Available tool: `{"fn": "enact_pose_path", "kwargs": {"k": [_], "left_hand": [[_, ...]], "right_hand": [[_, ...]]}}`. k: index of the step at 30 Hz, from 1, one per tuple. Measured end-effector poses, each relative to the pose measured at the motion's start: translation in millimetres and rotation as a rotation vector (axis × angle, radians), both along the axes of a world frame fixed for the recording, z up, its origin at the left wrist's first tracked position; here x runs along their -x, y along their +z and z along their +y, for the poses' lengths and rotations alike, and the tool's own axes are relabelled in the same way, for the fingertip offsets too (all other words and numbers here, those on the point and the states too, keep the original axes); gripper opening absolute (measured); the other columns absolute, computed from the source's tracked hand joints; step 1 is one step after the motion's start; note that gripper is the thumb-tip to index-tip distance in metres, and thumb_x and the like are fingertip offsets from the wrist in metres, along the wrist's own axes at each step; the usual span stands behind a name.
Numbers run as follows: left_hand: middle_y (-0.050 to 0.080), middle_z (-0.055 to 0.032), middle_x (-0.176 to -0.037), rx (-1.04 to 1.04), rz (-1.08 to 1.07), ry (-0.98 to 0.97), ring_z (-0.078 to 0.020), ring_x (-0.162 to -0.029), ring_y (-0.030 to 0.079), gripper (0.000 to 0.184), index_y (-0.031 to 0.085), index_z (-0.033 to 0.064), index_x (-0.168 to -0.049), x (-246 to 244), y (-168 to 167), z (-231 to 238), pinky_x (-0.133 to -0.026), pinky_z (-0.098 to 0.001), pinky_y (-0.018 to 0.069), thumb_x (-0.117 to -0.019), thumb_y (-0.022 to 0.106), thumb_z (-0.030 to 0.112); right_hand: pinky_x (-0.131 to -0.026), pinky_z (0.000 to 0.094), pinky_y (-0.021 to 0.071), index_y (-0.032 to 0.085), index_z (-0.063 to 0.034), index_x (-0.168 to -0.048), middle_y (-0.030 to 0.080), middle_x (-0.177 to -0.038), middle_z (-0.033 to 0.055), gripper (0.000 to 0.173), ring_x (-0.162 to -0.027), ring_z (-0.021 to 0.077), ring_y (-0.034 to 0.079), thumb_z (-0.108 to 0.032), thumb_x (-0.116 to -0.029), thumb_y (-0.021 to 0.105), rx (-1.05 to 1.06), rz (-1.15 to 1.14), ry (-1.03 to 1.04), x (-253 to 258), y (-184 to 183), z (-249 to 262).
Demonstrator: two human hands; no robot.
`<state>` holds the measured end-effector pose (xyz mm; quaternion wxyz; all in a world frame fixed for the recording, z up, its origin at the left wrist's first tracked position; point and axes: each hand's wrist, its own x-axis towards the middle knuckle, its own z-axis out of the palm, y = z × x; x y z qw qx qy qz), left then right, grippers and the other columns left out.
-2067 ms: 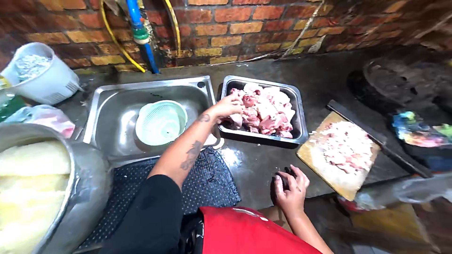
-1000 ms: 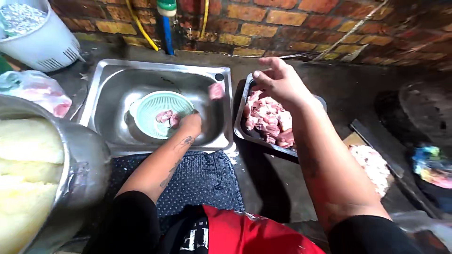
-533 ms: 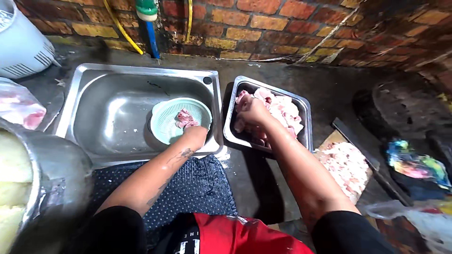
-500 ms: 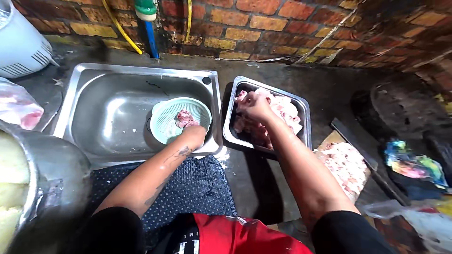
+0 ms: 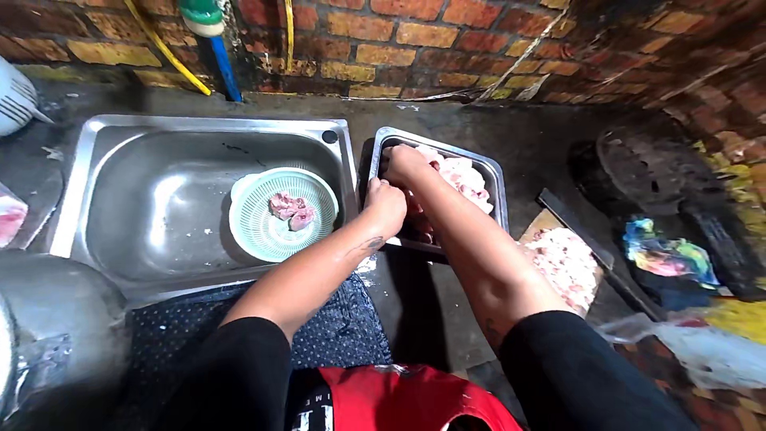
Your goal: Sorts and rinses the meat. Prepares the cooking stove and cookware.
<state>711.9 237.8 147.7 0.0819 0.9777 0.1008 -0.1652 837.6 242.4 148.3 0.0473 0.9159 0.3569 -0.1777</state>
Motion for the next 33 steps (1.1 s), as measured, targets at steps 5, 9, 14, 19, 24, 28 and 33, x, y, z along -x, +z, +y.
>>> {"fn": "enact_pose_path", "kwargs": {"k": [5, 9, 14, 19, 24, 28, 33], "left_hand": [[0.065, -0.0203, -0.128, 0.103, -0.051, 0.074, -0.0363, -0.118, 0.063, 0.041, 0.062, -0.0033, -0.126, -15.4, -4.8, -4.5, -0.108, -0.0572, 0.0411, -0.0918, 0.074, 0.015], [0.063, -0.0252, -0.128, 0.278, 0.013, 0.101, -0.0423, -0.118, 0.064, 0.025, 0.069, -0.0068, -0.113, -6.5, 1.3, -3.9, -0.094, -0.0601, 0.0548, -0.0948, 0.07, 0.01], [0.07, -0.0217, -0.106, 0.437, -0.236, 0.074, -0.0394, -0.104, 0.068, 0.023, 0.073, -0.001, -0.102, 31.1, 17.8, 22.8, -0.088, -0.0615, 0.0554, -0.0808, 0.076, 0.008], [0.067, -0.0236, -0.104, 0.266, -0.451, 0.294, -0.0402, -0.102, 0.066, 0.02, 0.072, -0.0011, -0.101, 103.5, 48.3, 89.7, -0.087, -0.061, 0.0535, -0.0855, 0.074, 0.012], [0.06, -0.0323, -0.13, 0.101, -0.299, 0.563, -0.0508, -0.122, 0.059, 0.06, 0.061, -0.0042, -0.135, 133.1, 54.0, 112.8, -0.101, -0.0695, 0.0461, -0.09, 0.081, 0.03], [0.065, -0.0285, -0.126, 0.214, -0.419, 0.42, -0.045, -0.12, 0.062, 0.044, 0.064, -0.0021, -0.131, 113.2, 45.5, 92.7, -0.102, -0.0638, 0.0484, -0.0937, 0.074, 0.02], [0.069, -0.0217, -0.122, 0.355, -0.421, 0.198, -0.0373, -0.114, 0.067, 0.035, 0.067, 0.0006, -0.129, 47.9, 37.4, 53.0, -0.1, -0.0565, 0.0521, -0.0945, 0.06, 0.002]], "right_hand": [[-0.091, 0.0482, 0.0556, 0.059, -0.0035, -0.132, 0.068, -0.117, 0.0168, 0.038, -0.103, 0.0264, 0.067, -0.027, -0.103, 0.063, -0.713, 0.483, -0.385, -25.3, 14.0, -48.5], [-0.052, 0.0249, 0.0479, 0.059, -0.0137, -0.125, 0.065, -0.089, 0.001, 0.025, -0.061, 0.0082, 0.057, -0.026, -0.1031, 0.056, -1.057, 0.777, -0.631, -9.7, 38.4, -57.2], [-0.044, 0.0208, 0.0431, 0.058, -0.0116, -0.121, 0.063, -0.078, -0.0005, 0.019, -0.05, 0.0053, 0.05, -0.021, -0.1058, 0.053, -1.085, 0.895, -0.485, 32.3, 68.6, -44.8], [-0.044, 0.0228, 0.0424, 0.056, -0.0094, -0.124, 0.063, -0.08, 0.0036, 0.021, -0.05, 0.008, 0.05, -0.022, -0.1065, 0.056, -1.0, 0.925, -0.295, 69.2, 75.7, -22.4], [-0.095, 0.0458, 0.0534, 0.055, -0.0079, -0.142, 0.066, -0.128, 0.0154, 0.043, -0.109, 0.0237, 0.066, -0.033, -0.1066, 0.058, -0.642, 0.536, 0.038, 78.4, 92.7, -23.2], [-0.095, 0.0631, 0.0513, 0.066, -0.0027, -0.125, 0.069, -0.117, 0.0213, 0.036, -0.108, 0.0381, 0.067, -0.019, -0.0941, 0.074, -0.266, 0.219, 0.217, 54.0, 83.5, -62.3], [-0.089, 0.0698, 0.0498, 0.062, 0.0016, -0.135, 0.057, -0.134, 0.0305, 0.057, -0.127, 0.0527, 0.052, -0.014, -0.0826, 0.079, 0.003, -0.094, 0.182, 70.5, 7.5, -97.4]]}}
